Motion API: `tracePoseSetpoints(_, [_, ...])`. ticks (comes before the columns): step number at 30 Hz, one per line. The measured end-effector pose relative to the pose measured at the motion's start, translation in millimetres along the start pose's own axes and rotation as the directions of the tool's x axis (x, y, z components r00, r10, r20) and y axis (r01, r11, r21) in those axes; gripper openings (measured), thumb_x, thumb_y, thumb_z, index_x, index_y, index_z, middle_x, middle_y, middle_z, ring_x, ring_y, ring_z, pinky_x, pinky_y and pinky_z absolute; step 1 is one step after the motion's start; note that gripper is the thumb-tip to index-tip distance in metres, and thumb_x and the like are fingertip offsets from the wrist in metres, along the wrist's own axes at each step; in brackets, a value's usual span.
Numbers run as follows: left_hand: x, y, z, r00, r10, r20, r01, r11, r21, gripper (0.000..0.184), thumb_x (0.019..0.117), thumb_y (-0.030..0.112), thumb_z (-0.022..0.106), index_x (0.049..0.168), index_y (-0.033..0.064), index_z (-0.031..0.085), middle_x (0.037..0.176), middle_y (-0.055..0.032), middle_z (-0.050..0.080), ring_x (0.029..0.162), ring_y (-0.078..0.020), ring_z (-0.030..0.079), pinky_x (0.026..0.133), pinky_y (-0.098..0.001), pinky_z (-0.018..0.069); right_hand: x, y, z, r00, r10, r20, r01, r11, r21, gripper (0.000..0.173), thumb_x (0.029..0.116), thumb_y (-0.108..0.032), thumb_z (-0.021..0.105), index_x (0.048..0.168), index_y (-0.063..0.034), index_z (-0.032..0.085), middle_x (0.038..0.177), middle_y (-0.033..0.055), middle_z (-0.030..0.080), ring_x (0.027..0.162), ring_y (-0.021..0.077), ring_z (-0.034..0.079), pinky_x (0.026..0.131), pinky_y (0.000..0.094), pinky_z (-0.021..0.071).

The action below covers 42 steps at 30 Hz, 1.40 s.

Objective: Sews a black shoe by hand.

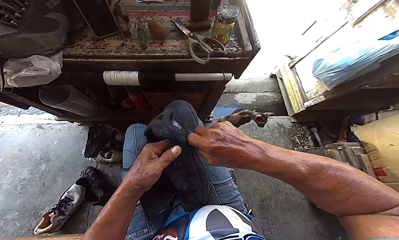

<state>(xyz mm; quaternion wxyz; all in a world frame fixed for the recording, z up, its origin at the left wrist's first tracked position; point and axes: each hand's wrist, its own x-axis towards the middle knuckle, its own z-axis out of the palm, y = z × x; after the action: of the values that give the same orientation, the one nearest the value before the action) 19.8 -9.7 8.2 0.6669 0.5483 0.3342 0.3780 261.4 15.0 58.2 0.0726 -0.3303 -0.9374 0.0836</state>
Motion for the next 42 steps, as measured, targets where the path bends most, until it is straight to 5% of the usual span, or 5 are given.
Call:
tracePoseSetpoints(20, [-30, 42, 14, 0.972, 0.235, -0.003, -0.093, 0.398, 0.913, 0.023, 0.0989, 0.038, 0.058, 0.092, 0.0255, 0.077, 0.095, 0.006, 0.063, 0.092, -0.0063, 0.059, 0.08, -0.027, 0.0495, -52, -1, -3, 0.958, 0.271, -0.091, -0.248, 0.946, 0.207, 0.018, 0.1013, -0.021, 0.052, 0.101, -0.0139, 0.069, 0.083, -0.0003, 0.065, 0.072, 0.0135, 0.065, 0.061, 0.0351, 0.0539])
tracePoseSetpoints(24, [-28, 58, 8, 0.967, 0.219, 0.128, -0.253, 0.805, 0.536, 0.017, 0.1015, 0.028, 0.062, 0.098, 0.0168, 0.074, 0.138, -0.0046, 0.06, 0.128, -0.0149, 0.057, 0.105, -0.0333, 0.0509, -47, -4, -4, 0.941, 0.325, -0.093, -0.302, 0.932, 0.2, 0.012, 0.0931, -0.012, 0.056, 0.093, -0.0105, 0.068, 0.081, 0.003, 0.063, 0.073, 0.0169, 0.065, 0.063, 0.0373, 0.0541])
tracePoseSetpoints(28, [-13, 47, 8, 0.964, 0.184, 0.19, -0.159, 0.977, -0.14, 0.018, 0.1037, 0.024, 0.061, 0.105, 0.008, 0.07, 0.111, -0.0067, 0.071, 0.079, -0.0101, 0.068, 0.065, -0.0236, 0.0582, -44, -5, 7, 0.925, 0.33, -0.189, -0.273, 0.922, 0.273, 0.014, 0.0937, -0.016, 0.056, 0.089, -0.0103, 0.068, 0.079, 0.0029, 0.064, 0.069, 0.0149, 0.064, 0.059, 0.0358, 0.0515])
tracePoseSetpoints(35, [8, 23, 35, 0.976, 0.196, -0.092, -0.072, 0.695, 0.715, 0.024, 0.1004, 0.016, 0.054, 0.104, 0.016, 0.077, 0.098, 0.0046, 0.071, 0.097, -0.0018, 0.064, 0.089, -0.023, 0.0528, -42, 2, 9, 0.944, 0.238, -0.23, -0.183, 0.954, 0.238, 0.019, 0.0961, -0.019, 0.055, 0.087, -0.0104, 0.069, 0.077, 0.0026, 0.065, 0.068, 0.0148, 0.065, 0.057, 0.0356, 0.0521])
tracePoseSetpoints(42, [24, 24, 29, 0.996, -0.022, 0.084, -0.017, 0.897, 0.441, 0.016, 0.0985, 0.009, 0.057, 0.107, 0.0104, 0.071, 0.095, 0.0051, 0.072, 0.088, 0.0, 0.067, 0.082, -0.02, 0.0564, -42, 3, 11, 0.95, 0.2, -0.24, -0.137, 0.958, 0.253, 0.019, 0.0968, -0.019, 0.055, 0.088, -0.0097, 0.069, 0.078, 0.0026, 0.065, 0.068, 0.0137, 0.064, 0.058, 0.0337, 0.0521])
